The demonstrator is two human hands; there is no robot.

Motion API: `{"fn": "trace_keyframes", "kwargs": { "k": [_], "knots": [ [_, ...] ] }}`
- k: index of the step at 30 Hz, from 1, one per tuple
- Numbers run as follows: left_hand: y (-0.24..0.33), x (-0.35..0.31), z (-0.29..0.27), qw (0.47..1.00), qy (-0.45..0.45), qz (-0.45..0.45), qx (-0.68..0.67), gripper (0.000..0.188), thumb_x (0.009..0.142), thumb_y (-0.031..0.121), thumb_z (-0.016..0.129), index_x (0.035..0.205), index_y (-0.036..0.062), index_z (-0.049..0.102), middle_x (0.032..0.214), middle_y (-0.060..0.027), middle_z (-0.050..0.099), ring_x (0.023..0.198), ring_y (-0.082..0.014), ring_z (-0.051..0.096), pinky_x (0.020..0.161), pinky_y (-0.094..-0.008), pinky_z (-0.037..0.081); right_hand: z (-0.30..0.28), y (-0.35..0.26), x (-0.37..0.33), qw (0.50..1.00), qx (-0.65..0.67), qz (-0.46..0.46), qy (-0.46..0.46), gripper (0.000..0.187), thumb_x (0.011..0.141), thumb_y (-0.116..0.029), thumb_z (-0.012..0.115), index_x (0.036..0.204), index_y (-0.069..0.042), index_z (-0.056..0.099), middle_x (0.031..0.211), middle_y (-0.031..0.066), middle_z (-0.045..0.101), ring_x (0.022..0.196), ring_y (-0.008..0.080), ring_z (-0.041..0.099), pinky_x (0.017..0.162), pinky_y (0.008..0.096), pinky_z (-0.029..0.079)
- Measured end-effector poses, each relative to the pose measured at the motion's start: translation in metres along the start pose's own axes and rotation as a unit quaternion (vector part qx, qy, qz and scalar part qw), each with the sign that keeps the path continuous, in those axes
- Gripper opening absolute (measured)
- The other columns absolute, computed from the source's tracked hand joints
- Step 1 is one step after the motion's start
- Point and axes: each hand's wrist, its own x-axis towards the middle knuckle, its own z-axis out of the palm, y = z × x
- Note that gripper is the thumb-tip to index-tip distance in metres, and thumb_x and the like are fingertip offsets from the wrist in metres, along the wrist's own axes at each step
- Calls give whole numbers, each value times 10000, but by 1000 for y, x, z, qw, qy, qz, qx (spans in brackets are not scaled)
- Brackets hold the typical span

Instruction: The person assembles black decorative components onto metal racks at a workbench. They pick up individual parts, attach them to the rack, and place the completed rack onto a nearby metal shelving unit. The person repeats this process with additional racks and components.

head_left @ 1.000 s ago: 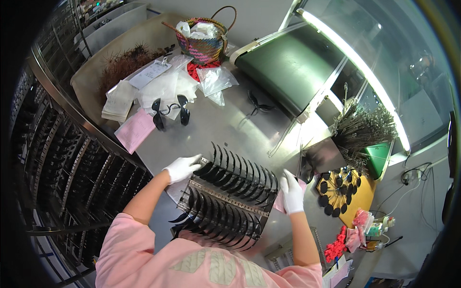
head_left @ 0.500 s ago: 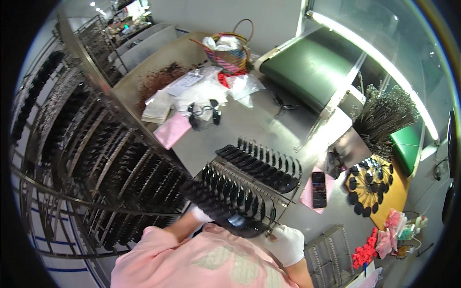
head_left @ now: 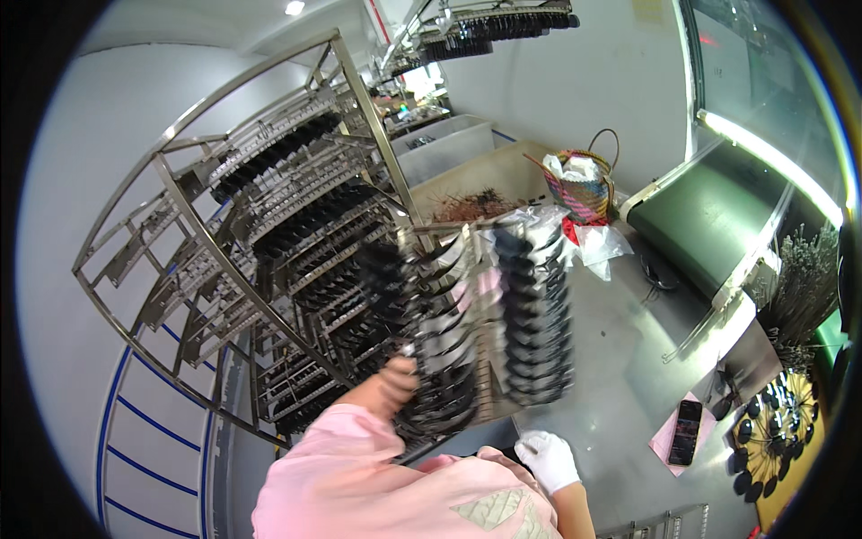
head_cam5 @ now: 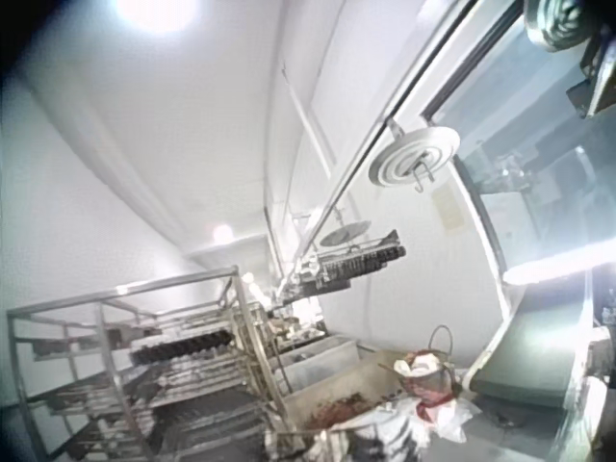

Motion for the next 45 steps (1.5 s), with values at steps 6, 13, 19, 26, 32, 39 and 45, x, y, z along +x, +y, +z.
{"fn": "trace_keyframes", "kwargs": {
  "k": [6, 13, 19, 26, 32, 39, 45],
  "knots": [
    [47, -191, -47, 948, 112, -14, 298, 554, 909, 228, 695, 1423, 82, 546, 1100, -24, 685, 926, -128, 642, 814, -281, 515, 48, 50, 36, 980, -183, -56, 52, 461, 721, -300, 795, 1168, -212, 726, 1374, 114, 576, 1315, 307, 476, 1093, 508, 353],
    [4, -359, -67, 654, 359, -150, 649, 907, 595, 235, 856, 1405, -13, 533, 1171, -183, 699, 988, -292, 675, 930, -358, 534, 46, 36, 37, 974, -218, -22, 48, 548, 685, -211, 759, 1225, -138, 699, 1393, 114, 566, 1324, 305, 458, 1141, 478, 317],
    [20, -411, -83, 492, 482, -106, 717, 966, 532, 266, 843, 1400, -32, 537, 1172, -279, 696, 1103, -356, 681, 984, -375, 522, 48, 37, 35, 974, -227, -5, 27, 583, 721, -232, 725, 1297, -156, 679, 1447, 102, 547, 1386, 301, 430, 1179, 462, 280],
    [69, -393, -126, 506, 449, -65, 734, 985, 532, 250, 831, 1433, 0, 519, 1289, -266, 652, 1211, -363, 627, 1066, -360, 473, 48, 35, 34, 975, -218, 12, 27, 614, 695, -223, 755, 1300, -157, 674, 1459, 106, 539, 1380, 306, 434, 1186, 475, 282],
    [95, -408, -143, 523, 413, -67, 742, 989, 526, 213, 842, 1433, -9, 514, 1318, -255, 639, 1243, -348, 610, 1091, -361, 457, 50, 34, 36, 974, -226, 28, 17, 618, 676, -216, 777, 1282, -144, 679, 1460, 132, 538, 1387, 324, 433, 1194, 492, 274],
    [106, -428, -157, 528, 421, -35, 736, 985, 510, 198, 824, 1416, -20, 506, 1291, -252, 647, 1210, -346, 622, 1080, -360, 466, 58, 41, 36, 973, -224, 48, 4, 645, 678, -209, 752, 1315, -163, 661, 1510, 128, 508, 1438, 321, 402, 1229, 486, 224],
    [128, -390, -221, 426, 598, -6, 679, 1033, 541, 316, 936, 1430, -18, 532, 1381, -242, 608, 1294, -353, 581, 1111, -371, 442, 62, 46, 35, 970, -240, 31, 25, 615, 675, -225, 729, 1287, -177, 678, 1490, 119, 531, 1416, 318, 431, 1219, 483, 234]
  ]
}}
